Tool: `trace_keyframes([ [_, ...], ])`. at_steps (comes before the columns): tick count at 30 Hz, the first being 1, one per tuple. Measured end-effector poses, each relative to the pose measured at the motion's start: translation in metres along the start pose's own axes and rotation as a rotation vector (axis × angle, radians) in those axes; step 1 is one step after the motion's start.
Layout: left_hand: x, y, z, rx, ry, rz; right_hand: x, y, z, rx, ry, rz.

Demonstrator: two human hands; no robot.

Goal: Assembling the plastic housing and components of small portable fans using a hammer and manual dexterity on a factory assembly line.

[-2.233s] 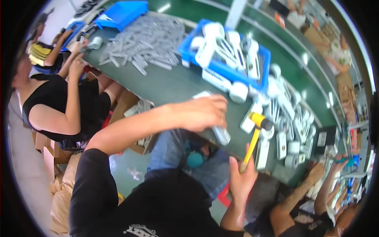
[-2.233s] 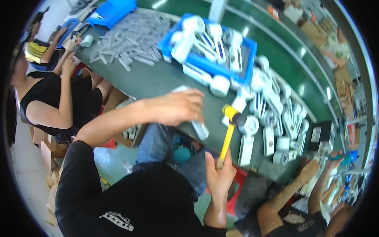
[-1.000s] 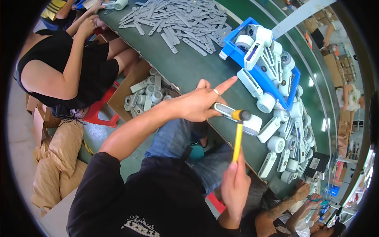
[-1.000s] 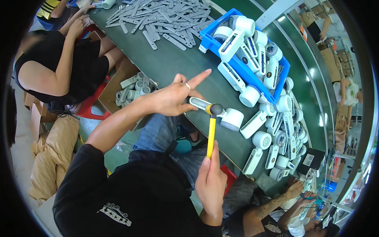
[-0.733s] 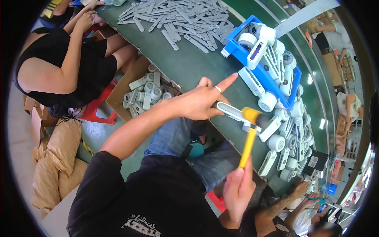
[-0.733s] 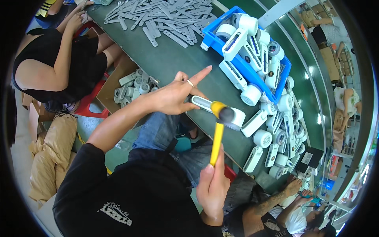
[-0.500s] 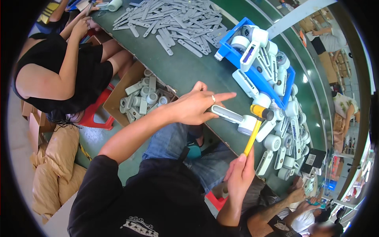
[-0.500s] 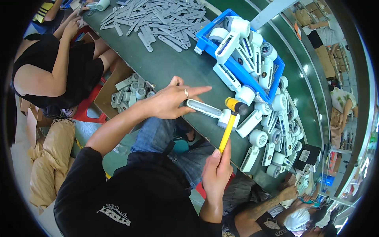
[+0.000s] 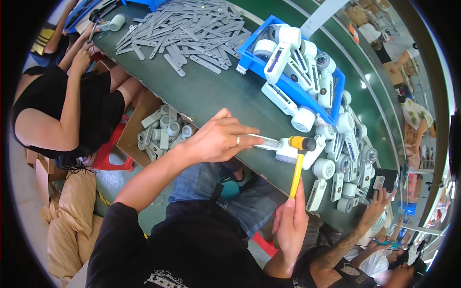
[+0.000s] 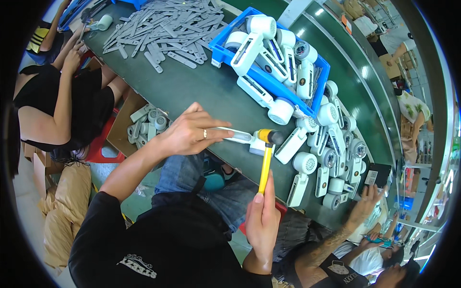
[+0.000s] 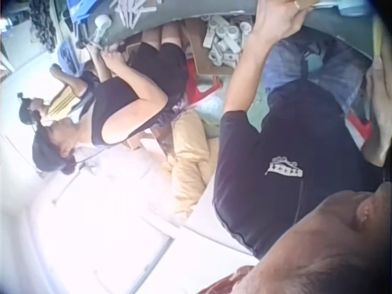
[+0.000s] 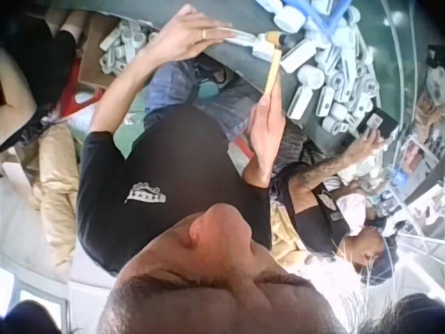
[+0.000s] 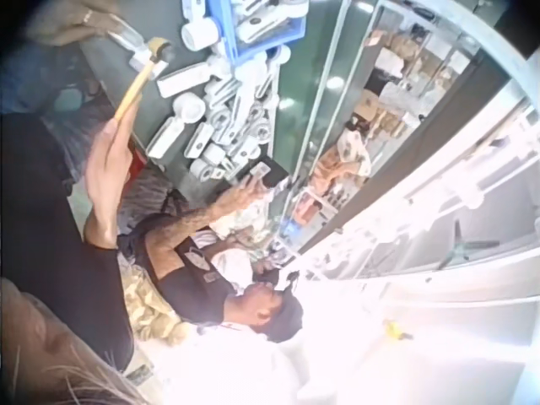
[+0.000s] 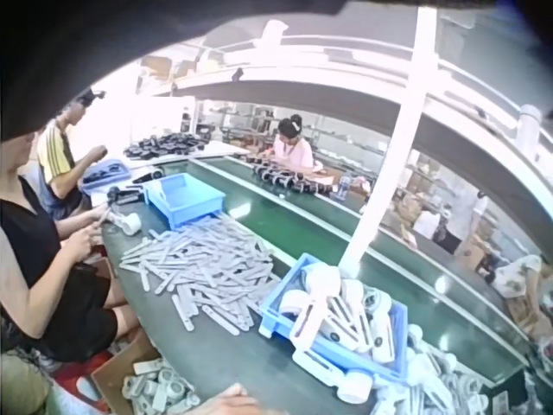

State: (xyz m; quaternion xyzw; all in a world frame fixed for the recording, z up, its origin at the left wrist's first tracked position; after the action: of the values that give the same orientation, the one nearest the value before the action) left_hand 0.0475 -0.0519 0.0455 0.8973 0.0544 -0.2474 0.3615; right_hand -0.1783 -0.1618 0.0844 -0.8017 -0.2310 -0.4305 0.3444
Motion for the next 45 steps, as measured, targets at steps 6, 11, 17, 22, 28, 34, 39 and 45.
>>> trace_keyframes([
  [6,-0.003,0.007,-0.002,0.050,-0.008,0.015,0.004,-0.009,-0.004,-0.048,-0.262,-0.057],
  [11,-0.004,0.010,0.000,0.055,-0.034,-0.003,-0.009,0.011,0.017,0.003,-0.433,-0.067],
  [17,0.000,0.007,0.001,0.050,-0.061,-0.016,0.002,-0.007,-0.003,-0.117,-0.295,-0.106],
  [22,0.002,0.001,-0.004,0.066,-0.074,-0.043,0.016,-0.013,0.004,-0.029,-0.412,-0.237],
  [28,0.023,-0.001,0.002,0.143,-0.192,-0.451,0.007,0.003,0.044,0.065,-0.608,-0.334],
  [34,0.026,0.000,0.012,0.205,-0.227,-0.442,0.020,-0.014,0.029,-0.046,-0.490,-0.354],
  [39,0.029,-0.003,0.010,0.183,-0.241,-0.467,0.038,-0.023,0.032,0.017,-0.476,-0.343],
  [45,0.031,-0.007,0.016,0.187,-0.175,-0.458,0.040,-0.024,0.043,0.082,-0.447,-0.389],
])
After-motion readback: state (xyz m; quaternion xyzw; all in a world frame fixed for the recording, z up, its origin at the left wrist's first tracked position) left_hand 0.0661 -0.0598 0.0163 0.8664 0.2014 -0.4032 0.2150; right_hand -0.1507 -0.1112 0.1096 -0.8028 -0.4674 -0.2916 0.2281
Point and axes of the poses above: each hand's wrist, its own y-axis towards the middle knuckle, its own z-axis out of the palm, x = y × z, the point moved 8 cm from there along y, towards the middle knuckle, and after that the axes turned 2 degrees about -x, right-handed, at the moved point
